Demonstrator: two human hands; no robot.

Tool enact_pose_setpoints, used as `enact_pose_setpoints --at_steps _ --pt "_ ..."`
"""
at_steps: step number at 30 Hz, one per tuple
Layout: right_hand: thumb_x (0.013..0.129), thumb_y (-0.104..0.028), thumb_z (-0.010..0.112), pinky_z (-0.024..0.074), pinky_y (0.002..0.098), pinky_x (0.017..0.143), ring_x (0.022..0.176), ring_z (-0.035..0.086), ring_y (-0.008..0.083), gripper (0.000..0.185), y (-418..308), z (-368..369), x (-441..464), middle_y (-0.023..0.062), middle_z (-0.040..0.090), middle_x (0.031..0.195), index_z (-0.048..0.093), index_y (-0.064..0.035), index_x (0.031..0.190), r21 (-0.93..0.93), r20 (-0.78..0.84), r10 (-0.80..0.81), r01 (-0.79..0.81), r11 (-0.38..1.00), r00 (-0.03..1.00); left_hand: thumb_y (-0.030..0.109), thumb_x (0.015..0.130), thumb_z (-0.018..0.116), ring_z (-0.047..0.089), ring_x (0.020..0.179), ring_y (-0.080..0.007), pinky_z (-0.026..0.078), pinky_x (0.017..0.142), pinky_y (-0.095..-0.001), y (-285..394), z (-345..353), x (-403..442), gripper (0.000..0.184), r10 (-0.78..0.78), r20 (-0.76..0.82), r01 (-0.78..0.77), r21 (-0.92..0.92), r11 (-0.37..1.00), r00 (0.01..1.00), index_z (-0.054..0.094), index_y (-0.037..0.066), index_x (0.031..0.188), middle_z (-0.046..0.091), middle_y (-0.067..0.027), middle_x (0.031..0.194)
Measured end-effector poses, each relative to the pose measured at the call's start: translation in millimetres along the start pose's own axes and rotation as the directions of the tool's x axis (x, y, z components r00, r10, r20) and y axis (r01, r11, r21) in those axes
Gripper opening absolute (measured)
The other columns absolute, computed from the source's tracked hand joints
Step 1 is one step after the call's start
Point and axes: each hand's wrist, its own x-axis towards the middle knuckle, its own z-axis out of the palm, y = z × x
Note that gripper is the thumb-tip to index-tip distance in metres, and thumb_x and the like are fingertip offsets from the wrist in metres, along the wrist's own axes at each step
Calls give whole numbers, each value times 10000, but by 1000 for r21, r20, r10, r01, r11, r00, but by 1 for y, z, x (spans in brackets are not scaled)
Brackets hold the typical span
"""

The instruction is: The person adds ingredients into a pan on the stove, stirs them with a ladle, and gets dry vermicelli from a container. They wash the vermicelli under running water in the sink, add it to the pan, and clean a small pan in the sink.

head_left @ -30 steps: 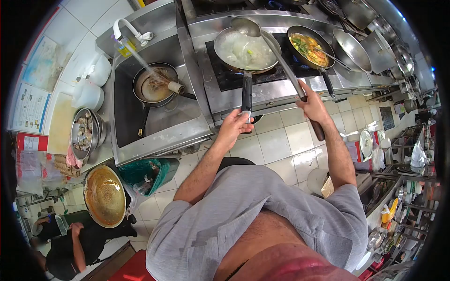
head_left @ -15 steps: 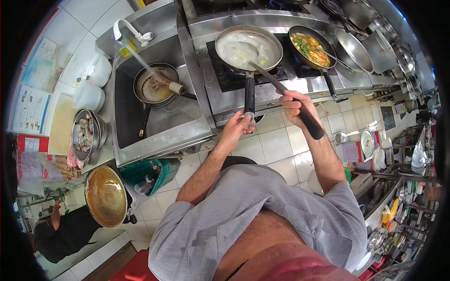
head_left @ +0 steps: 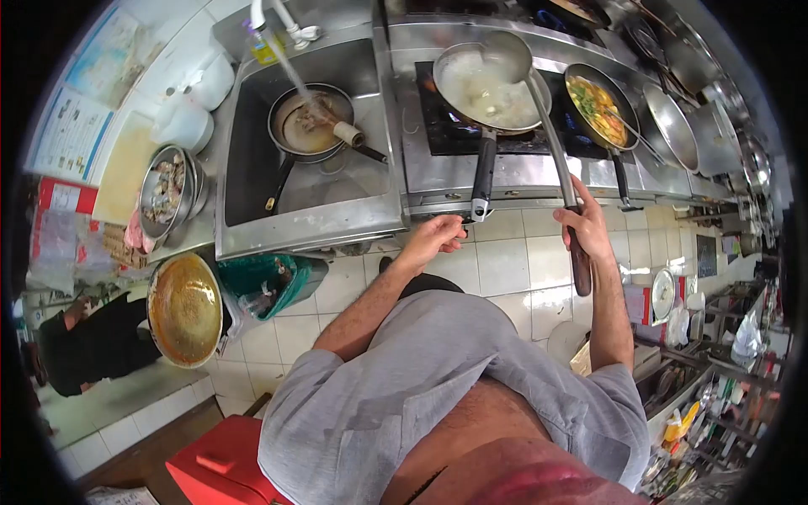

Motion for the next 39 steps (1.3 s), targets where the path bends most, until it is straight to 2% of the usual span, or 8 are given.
enact_pose_setpoints --at_steps 6,9,12,17,22,27,33,39 --pt "705 11 556 449 383 682 737 598 297 698 22 -39 35 220 594 771 300 -89 1347 -747 -47 -286 157 646 957 315 913 494 544 809 -104 449 730 -251 3 4 -1 380 6 -4 -6 18 1000 1000 476 48 1184 562 -49 986" --pt "708 0 545 466 366 590 633 599 270 685 53 -49 69 206 595 742 305 -85 1344 -779 -6 -425 262 570 905 309 909 504 544 812 -104 449 730 -252 1 4 -2 369 -1 -13 1 25 1000 1000 484 53 1173 563 -47 985" --pt "696 -17 594 400 284 378 405 487 144 683 31 -10 68 53 521 599 326 -45 1325 -176 -50 85 -93 980 995 304 905 512 545 811 -104 450 726 -253 -9 0 -1 358 -11 -31 12 25 1000 999 493 56 1162 568 -45 978" --pt "713 -5 596 354 239 349 377 441 120 646 21 16 62 9 463 566 355 -65 1310 564 239 217 -317 763 946 299 900 522 550 798 -103 453 719 -252 -9 1 0 345 -56 -50 57 16 998 997 503 63 1151 581 -41 961" --pt "714 0 585 332 249 336 357 419 104 707 13 1 27 5 442 534 291 -50 1356 45 157 98 -107 993 983 329 910 494 555 781 -113 456 715 -256 -7 5 6 338 -45 -35 46 18 999 998 513 57 1110 591 -56 964" --pt "732 7 564 401 270 416 402 443 101 700 -29 -17 -24 31 501 608 289 -85 1369 -557 85 -19 63 828 996 386 930 417 567 787 -149 465 717 -287 13 20 18 377 -47 36 53 -196 979 998 509 40 1049 594 -94 948" --pt "720 25 553 403 260 424 410 433 83 681 -40 -46 -56 35 500 624 347 -128 1351 -467 135 119 -43 883 984 361 927 430 577 773 -167 469 715 -305 27 36 35 339 58 115 -17 -328 945 992 511 44 1015 600 -113 902" --pt "683 37 547 483 392 618 642 590 297 724 3 -69 -41 158 592 819 347 -174 1346 -915 215 -205 270 300 955 277 900 499 575 757 -157 467 701 -299 22 34 39 265 117 131 -67 -335 940 984 519 47 1032 604 -97 875"
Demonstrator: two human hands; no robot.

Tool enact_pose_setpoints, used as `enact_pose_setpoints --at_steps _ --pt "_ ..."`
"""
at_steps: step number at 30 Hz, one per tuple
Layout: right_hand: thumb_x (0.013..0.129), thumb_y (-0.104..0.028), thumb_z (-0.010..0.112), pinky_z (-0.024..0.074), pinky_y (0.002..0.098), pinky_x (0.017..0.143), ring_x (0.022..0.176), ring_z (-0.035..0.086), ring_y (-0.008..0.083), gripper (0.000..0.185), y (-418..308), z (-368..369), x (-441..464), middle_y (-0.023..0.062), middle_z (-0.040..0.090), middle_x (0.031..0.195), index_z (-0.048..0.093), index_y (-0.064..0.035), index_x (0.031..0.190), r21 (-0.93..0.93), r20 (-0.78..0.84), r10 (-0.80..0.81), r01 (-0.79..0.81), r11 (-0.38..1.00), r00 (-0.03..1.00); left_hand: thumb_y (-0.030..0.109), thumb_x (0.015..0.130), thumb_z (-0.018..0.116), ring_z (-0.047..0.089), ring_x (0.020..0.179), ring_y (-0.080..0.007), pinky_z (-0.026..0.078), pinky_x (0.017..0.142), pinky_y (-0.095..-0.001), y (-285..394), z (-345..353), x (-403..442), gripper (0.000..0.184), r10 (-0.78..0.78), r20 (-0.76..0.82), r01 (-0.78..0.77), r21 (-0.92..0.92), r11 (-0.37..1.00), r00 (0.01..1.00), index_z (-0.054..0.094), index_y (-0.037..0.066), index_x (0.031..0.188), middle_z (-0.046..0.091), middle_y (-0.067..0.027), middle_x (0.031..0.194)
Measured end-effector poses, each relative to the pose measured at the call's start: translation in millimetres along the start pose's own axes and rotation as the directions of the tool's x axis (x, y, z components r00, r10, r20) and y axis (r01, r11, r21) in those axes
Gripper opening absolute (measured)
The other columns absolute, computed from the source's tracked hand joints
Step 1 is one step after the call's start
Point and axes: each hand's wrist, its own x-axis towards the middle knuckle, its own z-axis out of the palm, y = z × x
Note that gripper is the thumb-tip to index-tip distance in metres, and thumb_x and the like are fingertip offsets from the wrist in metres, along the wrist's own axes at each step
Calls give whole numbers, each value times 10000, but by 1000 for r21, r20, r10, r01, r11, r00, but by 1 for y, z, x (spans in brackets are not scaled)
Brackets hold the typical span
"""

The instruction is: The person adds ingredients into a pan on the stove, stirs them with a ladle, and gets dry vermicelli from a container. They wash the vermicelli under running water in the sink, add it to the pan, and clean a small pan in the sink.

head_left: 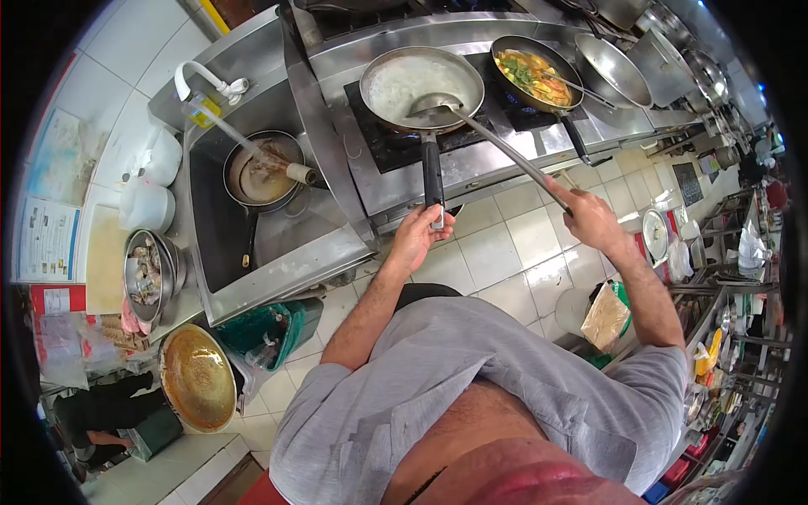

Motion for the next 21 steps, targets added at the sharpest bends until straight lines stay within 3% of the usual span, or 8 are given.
enact_pose_setpoints --at_steps 2,12,17,21 --pt "703 17 522 480 460 666 750 586 366 722 2 10 14 167 589 837 317 -234 1349 -67 -19 46 -47 997 999 260 896 508 573 754 -154 467 698 -297 2 3 0 257 3 -6 -3 -12 1000 1000 520 47 1039 604 -94 869" --pt "704 32 502 485 452 680 759 596 358 708 2 49 90 173 590 829 334 -231 1339 -13 -55 91 -91 996 994 272 885 523 566 755 -130 460 699 -271 2 2 -3 215 -8 -31 9 40 999 999 522 80 982 607 -71 868" --pt "685 22 525 485 442 721 805 599 363 748 -3 52 85 195 603 856 321 -254 1349 67 -41 113 -110 992 993 270 904 493 574 753 -142 469 696 -284 0 1 -2 278 -3 -38 4 47 999 999 521 47 1067 605 -82 872" --pt "676 50 492 482 444 713 803 591 352 725 -9 37 59 183 600 866 351 -215 1335 13 -68 89 -89 996 994 278 901 497 580 748 -154 469 698 -289 -1 2 -1 291 14 -44 -11 59 998 999 526 40 1064 613 -87 867"
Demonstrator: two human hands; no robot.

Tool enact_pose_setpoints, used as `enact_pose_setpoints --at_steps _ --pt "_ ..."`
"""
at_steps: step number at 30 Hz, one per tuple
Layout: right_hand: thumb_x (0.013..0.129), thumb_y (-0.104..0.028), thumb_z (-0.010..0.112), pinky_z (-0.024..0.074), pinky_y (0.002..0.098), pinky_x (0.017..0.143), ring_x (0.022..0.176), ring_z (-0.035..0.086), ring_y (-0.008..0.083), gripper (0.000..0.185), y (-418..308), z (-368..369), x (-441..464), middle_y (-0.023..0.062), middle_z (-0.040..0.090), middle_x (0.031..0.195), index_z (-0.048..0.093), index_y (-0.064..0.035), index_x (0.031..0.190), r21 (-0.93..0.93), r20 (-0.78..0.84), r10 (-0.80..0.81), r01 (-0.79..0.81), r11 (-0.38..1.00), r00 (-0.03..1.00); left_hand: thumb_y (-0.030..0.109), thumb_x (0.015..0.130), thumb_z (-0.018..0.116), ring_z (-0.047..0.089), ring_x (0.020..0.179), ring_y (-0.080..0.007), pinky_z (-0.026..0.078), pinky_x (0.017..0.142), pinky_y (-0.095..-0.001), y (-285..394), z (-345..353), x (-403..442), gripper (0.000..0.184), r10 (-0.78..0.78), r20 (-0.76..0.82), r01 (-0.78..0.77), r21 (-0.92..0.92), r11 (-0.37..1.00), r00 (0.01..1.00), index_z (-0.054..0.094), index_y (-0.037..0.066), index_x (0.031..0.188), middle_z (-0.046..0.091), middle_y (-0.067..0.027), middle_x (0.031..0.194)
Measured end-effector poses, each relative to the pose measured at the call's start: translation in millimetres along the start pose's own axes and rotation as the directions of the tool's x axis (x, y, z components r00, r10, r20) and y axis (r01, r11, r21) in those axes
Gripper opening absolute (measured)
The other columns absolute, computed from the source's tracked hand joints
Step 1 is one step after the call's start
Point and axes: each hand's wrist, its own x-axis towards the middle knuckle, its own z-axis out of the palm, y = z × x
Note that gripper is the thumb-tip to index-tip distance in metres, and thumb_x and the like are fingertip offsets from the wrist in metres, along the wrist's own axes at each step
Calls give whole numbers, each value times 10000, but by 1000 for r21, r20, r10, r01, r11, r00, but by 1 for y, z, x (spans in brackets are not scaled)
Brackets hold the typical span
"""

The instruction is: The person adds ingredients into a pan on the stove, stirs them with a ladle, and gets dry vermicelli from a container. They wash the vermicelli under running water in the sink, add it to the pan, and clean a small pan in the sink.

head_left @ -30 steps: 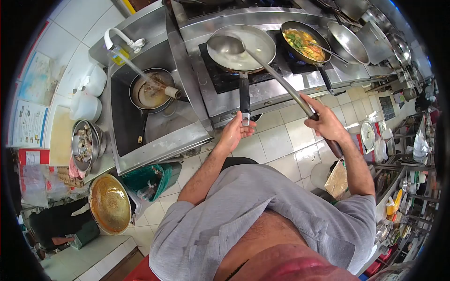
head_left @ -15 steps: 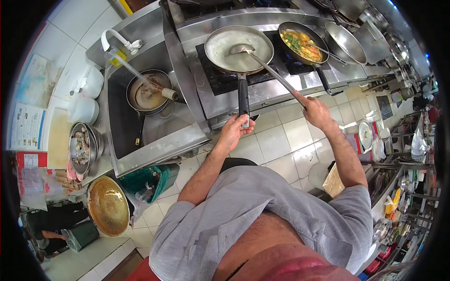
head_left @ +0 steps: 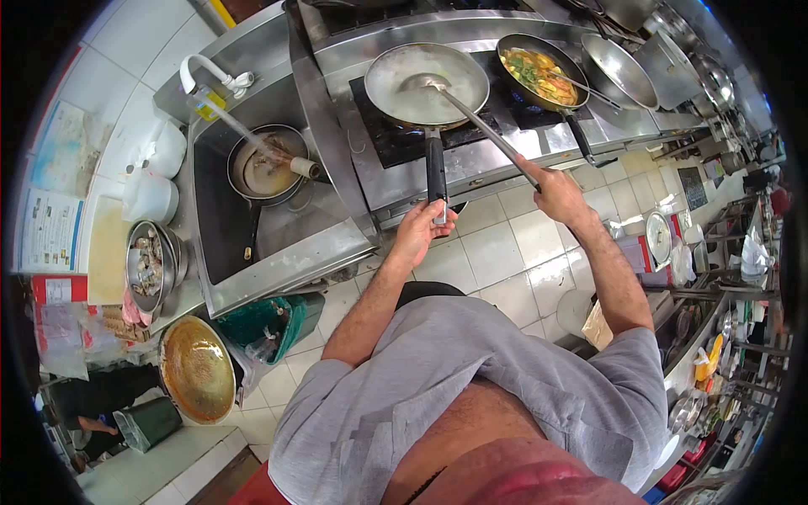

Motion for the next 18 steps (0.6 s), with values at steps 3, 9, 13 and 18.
enact_pose_setpoints --at_steps 3,9,13,18 --pt "658 52 485 485 433 717 817 596 336 726 10 -15 -23 179 606 897 366 -202 1328 -22 20 16 -15 1000 1000 281 897 502 585 747 -168 470 705 -296 -4 1 3 312 4 21 -3 -10 1000 1000 524 32 1084 616 -90 858" --pt "663 14 499 491 427 693 801 604 338 706 11 -61 -51 170 615 833 363 -190 1325 -30 109 43 -40 999 993 259 899 500 589 738 -185 485 677 -296 -6 4 4 311 0 8 1 -35 999 1000 526 28 1106 610 -84 842" --pt "678 -9 517 489 427 708 816 602 340 693 6 -63 -46 182 615 839 341 -168 1329 115 59 113 -120 986 992 267 892 512 588 736 -177 488 665 -288 -7 3 5 318 16 5 -16 -65 998 1000 530 29 1102 606 -79 841" --pt "675 -13 552 501 404 658 747 622 311 677 37 26 10 186 616 799 348 -84 1317 215 -320 -8 80 973 948 265 897 501 593 747 -178 488 679 -289 -9 2 3 325 20 -22 -21 -51 998 1000 523 27 1117 612 -81 859"
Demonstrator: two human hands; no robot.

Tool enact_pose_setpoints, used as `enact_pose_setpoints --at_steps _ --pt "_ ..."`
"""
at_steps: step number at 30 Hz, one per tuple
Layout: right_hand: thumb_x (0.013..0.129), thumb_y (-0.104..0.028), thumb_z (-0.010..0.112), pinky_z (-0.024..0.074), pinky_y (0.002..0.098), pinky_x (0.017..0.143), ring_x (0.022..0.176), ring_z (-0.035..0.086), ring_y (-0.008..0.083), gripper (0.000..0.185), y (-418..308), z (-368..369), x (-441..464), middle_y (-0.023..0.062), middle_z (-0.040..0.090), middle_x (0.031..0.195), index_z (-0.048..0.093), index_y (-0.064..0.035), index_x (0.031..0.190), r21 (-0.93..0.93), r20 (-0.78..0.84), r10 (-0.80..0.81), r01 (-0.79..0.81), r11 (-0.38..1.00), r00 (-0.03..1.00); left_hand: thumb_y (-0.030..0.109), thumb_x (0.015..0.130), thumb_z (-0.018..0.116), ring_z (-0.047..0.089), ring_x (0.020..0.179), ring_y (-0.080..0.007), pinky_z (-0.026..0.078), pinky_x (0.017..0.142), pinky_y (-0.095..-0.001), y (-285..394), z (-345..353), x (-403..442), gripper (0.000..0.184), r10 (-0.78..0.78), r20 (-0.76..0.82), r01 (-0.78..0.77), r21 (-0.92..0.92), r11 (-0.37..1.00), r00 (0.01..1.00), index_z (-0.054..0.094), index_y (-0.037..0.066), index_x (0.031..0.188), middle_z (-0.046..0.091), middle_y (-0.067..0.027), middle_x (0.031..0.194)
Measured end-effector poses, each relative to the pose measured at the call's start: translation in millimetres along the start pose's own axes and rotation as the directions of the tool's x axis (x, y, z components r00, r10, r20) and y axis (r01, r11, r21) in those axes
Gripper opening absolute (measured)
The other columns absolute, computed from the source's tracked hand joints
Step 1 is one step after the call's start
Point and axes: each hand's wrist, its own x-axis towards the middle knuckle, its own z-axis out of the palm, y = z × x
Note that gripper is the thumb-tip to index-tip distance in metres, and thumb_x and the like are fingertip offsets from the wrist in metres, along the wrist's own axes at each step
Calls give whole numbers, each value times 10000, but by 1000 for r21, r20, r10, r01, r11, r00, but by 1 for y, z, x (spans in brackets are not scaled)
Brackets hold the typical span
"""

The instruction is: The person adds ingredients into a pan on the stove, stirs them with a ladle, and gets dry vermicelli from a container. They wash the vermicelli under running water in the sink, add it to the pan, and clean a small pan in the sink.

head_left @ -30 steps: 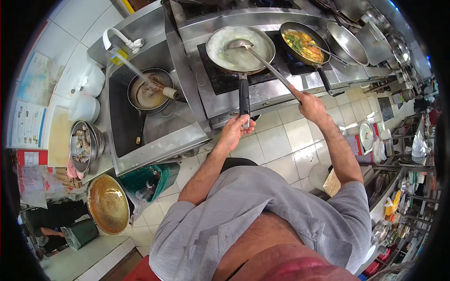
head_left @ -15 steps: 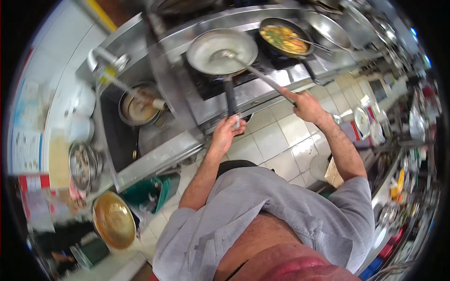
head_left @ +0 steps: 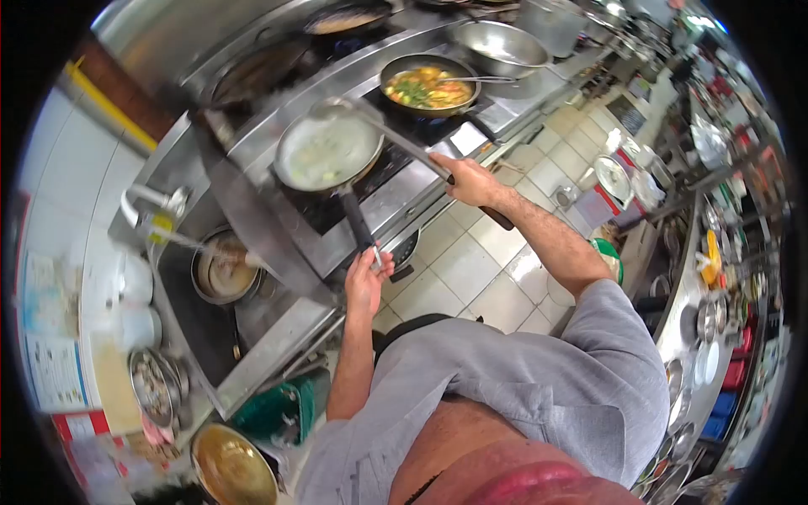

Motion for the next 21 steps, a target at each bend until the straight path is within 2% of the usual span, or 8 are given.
enact_pose_setpoints --at_steps 1,3,5,7,9,12,19,21 --pt "675 -13 552 501 404 658 747 622 311 677 -12 4 5 186 616 799 348 -84 1317 24 30 -34 34 999 999 269 898 498 594 753 -177 487 687 -288 0 -1 -1 328 1 -4 -1 11 1000 1000 522 29 1121 614 -82 864" --pt "667 -26 599 487 344 497 557 599 228 693 -37 15 17 134 596 706 349 -46 1313 469 385 334 -494 732 860 278 897 499 593 765 -174 476 708 -288 0 -3 -1 335 10 15 -10 13 1000 1000 523 35 1125 616 -81 873" --pt "686 -26 626 417 281 388 435 513 139 715 -51 34 20 62 544 630 314 -27 1329 635 459 303 -547 546 835 284 895 502 590 766 -170 465 722 -288 2 -2 -2 336 35 -34 -35 25 999 999 525 40 1125 615 -84 878" --pt "729 -24 608 393 266 379 422 480 120 634 -65 30 23 31 514 620 330 -26 1299 792 584 299 -610 -8 755 285 895 502 586 762 -164 458 717 -283 3 -1 -1 333 9 -11 -8 63 998 1000 528 42 1122 613 -88 885" --pt "759 -42 588 347 235 361 410 432 81 435 -66 22 20 4 481 641 416 -26 1158 778 624 160 -587 -223 765 290 896 502 582 762 -155 458 709 -278 2 -2 0 313 22 -29 -21 56 998 999 530 48 1091 611 -89 888" --pt "749 -39 588 339 237 357 407 438 92 496 -61 20 8 11 478 615 402 -20 1209 778 621 107 -595 -199 777 304 900 501 579 766 -142 460 701 -270 3 -2 -3 268 20 -16 -19 99 995 1000 519 64 1018 604 -83 891" --pt "665 26 604 368 255 368 400 480 126 720 -67 -5 -3 59 534 631 340 -50 1330 764 471 269 -541 352 840 262 890 528 575 771 -128 471 697 -264 14 -9 1 239 -35 20 32 114 993 999 519 61 1018 602 -72 896" --pt "704 28 576 350 222 366 386 462 105 677 -63 -5 -2 23 502 590 337 -49 1333 642 332 264 -422 640 905 225 884 538 571 760 -124 472 697 -268 12 -12 6 213 -5 43 -1 138 990 999 523 57 1015 600 -67 889"
